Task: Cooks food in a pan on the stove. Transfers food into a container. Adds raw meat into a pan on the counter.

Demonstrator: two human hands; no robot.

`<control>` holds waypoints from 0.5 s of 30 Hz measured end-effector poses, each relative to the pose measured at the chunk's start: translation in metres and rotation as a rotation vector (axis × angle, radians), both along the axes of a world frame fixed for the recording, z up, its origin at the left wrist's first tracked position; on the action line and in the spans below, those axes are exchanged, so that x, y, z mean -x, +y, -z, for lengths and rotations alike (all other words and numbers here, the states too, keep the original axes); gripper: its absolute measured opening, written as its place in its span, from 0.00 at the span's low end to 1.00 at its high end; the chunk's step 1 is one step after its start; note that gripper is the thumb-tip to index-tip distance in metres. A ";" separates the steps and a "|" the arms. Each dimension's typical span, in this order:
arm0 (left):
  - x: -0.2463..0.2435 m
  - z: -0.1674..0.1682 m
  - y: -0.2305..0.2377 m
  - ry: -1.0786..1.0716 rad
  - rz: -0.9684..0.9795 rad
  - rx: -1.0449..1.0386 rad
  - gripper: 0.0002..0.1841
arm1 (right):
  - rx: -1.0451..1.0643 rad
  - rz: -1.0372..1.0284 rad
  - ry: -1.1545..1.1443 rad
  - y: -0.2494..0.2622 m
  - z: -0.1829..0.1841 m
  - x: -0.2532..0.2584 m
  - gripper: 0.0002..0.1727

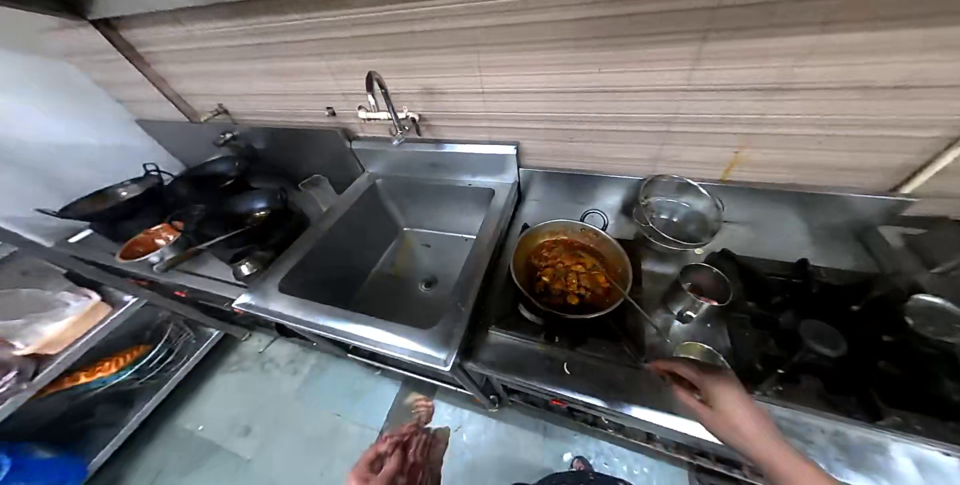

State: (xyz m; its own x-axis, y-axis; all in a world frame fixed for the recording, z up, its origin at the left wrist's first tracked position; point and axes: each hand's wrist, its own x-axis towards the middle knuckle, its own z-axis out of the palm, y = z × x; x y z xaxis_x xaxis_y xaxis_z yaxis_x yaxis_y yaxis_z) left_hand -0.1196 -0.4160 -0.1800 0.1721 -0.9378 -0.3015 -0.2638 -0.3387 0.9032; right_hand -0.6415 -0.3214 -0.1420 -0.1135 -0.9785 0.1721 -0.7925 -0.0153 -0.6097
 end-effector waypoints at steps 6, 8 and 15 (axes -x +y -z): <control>0.142 0.025 -0.091 0.453 -0.134 -0.256 0.10 | 0.023 0.070 -0.195 -0.019 0.013 0.047 0.18; 0.180 0.037 -0.111 0.479 -0.141 -0.334 0.14 | 0.036 0.098 -0.191 -0.023 0.021 0.057 0.18; 0.260 0.001 -0.140 0.783 -0.147 -0.215 0.06 | 0.074 0.190 -0.229 -0.035 0.021 0.077 0.18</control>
State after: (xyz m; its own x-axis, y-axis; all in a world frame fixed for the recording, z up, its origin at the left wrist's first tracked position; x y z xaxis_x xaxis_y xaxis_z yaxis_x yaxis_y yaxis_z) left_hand -0.3794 -0.5560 -0.1814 -0.0465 -0.8304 -0.5553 0.4759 -0.5071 0.7186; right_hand -0.7188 -0.3560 -0.1634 -0.3372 -0.9218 0.1911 -0.6272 0.0685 -0.7759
